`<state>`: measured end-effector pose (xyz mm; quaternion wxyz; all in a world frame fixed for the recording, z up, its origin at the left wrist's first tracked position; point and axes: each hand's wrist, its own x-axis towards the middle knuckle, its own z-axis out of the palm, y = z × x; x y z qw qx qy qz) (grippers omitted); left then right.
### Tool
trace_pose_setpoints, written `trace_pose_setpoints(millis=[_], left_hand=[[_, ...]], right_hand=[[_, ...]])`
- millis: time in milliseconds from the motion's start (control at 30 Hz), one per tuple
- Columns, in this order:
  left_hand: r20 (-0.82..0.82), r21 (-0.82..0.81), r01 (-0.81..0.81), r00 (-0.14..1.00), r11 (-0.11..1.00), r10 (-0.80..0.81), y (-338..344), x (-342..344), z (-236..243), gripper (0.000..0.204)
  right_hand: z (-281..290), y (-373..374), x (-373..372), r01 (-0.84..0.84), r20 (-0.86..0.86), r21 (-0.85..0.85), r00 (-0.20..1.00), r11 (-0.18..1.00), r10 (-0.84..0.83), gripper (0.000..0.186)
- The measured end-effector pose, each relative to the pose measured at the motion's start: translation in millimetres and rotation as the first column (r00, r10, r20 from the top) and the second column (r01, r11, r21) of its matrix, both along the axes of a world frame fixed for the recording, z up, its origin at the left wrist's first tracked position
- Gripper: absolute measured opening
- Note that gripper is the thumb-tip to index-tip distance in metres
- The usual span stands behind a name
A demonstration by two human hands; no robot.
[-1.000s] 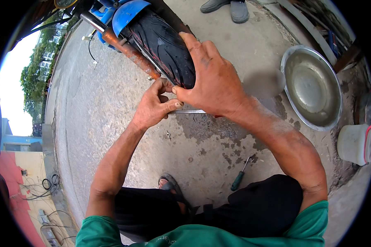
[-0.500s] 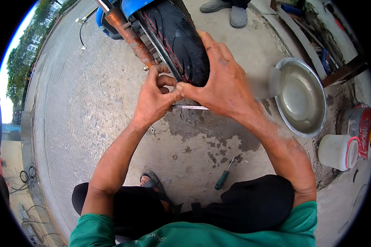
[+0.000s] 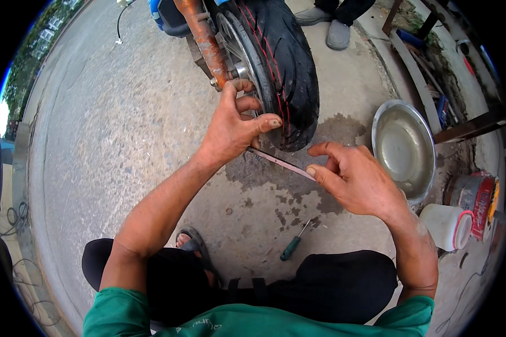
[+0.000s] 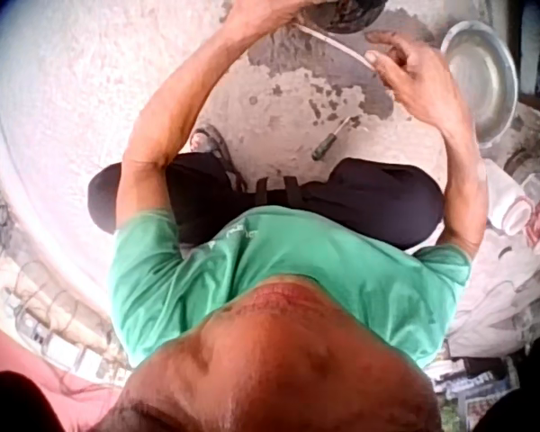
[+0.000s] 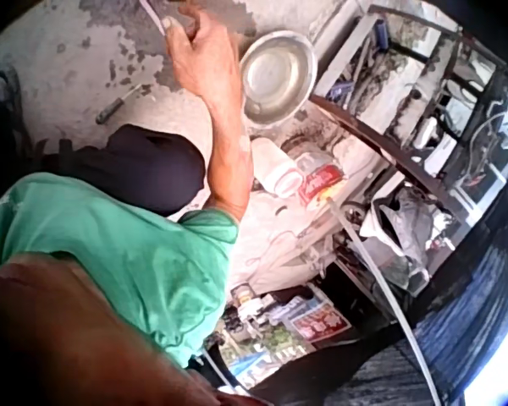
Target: The person uses a tire lever to pry the bead of a motorcycle tire onto the rim, working around the circumference of the wheel. They repeatedly insert the lever, rotate the tire, and push the bead into place by hand.
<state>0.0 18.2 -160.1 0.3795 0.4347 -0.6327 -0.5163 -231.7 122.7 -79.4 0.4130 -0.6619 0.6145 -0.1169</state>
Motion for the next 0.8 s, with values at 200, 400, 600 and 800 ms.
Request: trace_pose_setpoints(millis=[200,400,600,800], left_hand=[[0.067,-0.019,-0.061,0.996,0.998,0.062,0,-4,3,0.101],[-0.365,0.095,0.137,0.926,0.986,-0.093,-7,-2,-9,0.126],[-0.481,0.111,0.263,0.858,0.958,-0.18,-13,-6,-8,0.132],[-0.627,0.011,0.229,0.76,0.973,-0.172,-18,-21,-20,0.133]], right_hand=[[-15,14,-40,-0.09,0.222,0.202,0.974,0.975,0.044,0.035],[-1,51,-83,0.04,0.443,0.18,0.889,0.983,-0.117,0.03],[-2,62,-83,0.115,0.586,0.098,0.796,0.989,-0.151,0.032],[11,74,-71,0.246,0.592,0.107,0.762,0.963,-0.26,0.029]])
